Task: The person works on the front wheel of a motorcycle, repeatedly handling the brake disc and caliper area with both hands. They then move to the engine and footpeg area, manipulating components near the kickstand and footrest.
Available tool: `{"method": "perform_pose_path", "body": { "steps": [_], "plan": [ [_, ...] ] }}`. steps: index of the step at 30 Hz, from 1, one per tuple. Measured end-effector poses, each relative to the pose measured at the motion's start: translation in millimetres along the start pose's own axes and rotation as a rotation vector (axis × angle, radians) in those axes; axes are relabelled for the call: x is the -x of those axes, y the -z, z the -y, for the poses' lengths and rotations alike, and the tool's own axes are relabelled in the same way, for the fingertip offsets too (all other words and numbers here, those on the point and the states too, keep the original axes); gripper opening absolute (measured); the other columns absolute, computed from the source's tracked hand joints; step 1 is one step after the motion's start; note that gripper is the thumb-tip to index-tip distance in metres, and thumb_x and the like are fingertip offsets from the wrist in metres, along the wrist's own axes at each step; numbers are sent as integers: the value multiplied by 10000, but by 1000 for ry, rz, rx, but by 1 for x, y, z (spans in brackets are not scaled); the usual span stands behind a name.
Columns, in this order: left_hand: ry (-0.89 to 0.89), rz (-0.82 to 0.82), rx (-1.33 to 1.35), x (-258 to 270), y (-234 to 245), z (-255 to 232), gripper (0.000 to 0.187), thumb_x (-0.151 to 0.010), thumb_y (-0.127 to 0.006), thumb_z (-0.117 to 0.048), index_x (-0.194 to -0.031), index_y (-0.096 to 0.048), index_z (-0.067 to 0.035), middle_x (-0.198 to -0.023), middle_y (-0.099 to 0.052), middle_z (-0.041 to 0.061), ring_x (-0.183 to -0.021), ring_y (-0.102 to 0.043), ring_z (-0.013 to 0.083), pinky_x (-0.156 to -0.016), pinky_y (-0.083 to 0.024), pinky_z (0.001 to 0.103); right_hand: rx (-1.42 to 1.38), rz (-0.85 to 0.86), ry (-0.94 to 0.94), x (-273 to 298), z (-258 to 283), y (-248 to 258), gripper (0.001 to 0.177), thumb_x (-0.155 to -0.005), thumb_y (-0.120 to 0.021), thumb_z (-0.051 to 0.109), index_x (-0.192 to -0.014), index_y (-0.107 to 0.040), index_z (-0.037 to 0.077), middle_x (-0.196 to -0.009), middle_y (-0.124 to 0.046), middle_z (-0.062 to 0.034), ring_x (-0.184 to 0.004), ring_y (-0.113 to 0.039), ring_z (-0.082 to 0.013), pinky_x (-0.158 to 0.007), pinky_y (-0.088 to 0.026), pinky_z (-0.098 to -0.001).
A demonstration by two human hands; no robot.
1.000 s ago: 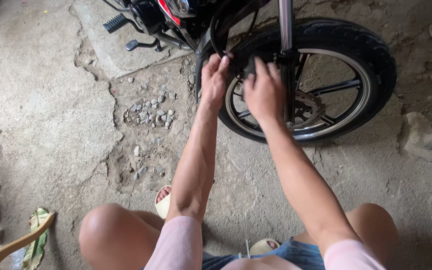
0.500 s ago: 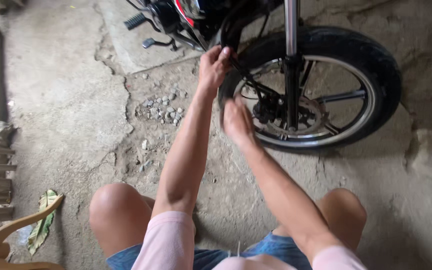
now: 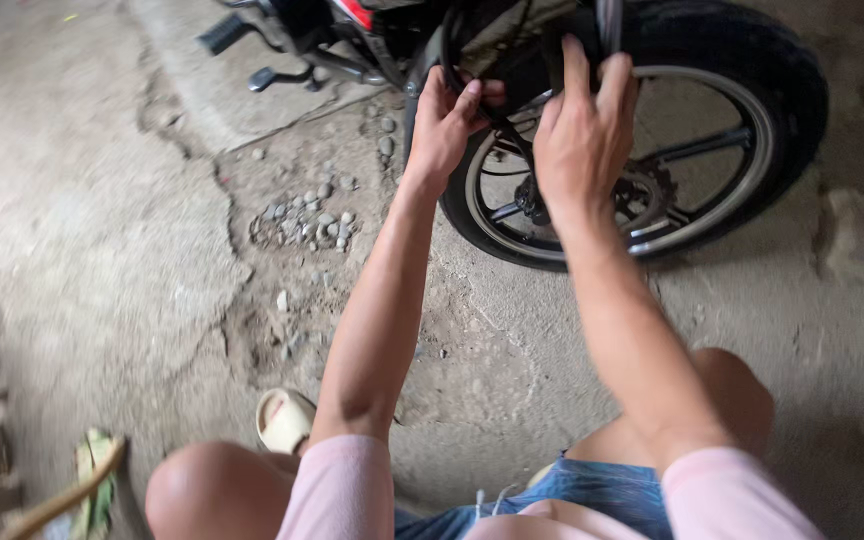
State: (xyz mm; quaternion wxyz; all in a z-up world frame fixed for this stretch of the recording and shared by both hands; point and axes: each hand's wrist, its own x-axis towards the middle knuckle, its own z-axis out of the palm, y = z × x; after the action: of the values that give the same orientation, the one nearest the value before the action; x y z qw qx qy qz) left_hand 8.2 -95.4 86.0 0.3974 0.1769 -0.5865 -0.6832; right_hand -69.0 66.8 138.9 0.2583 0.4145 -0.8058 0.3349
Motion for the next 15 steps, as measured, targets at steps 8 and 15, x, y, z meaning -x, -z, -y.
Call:
{"method": "perform_pose_path", "body": {
  "steps": [8,15],
  "plan": [
    [-277,201,-117,7,8,-13,82,-1076,-542,-45,-1128,-479,-36,-1015,-746,93,-924,-680,172,-868,-536,300,317,168,52,1,60,19,525,-922,-681,49,-1429,-575,-40,-1257,-552,-260,-1060,-646,-400,-770,-628,-454],
    [-236,107,-282,11,3,-40,150,-991,-583,-102,-1071,-487,-19,-894,-782,104,-725,-739,172,-679,-579,301,676,369,-16,-27,55,-1,460,-867,-675,70,-1287,-597,-100,-1240,-576,-345,-949,-672,-416,-666,-631,-464]
  ]
}}
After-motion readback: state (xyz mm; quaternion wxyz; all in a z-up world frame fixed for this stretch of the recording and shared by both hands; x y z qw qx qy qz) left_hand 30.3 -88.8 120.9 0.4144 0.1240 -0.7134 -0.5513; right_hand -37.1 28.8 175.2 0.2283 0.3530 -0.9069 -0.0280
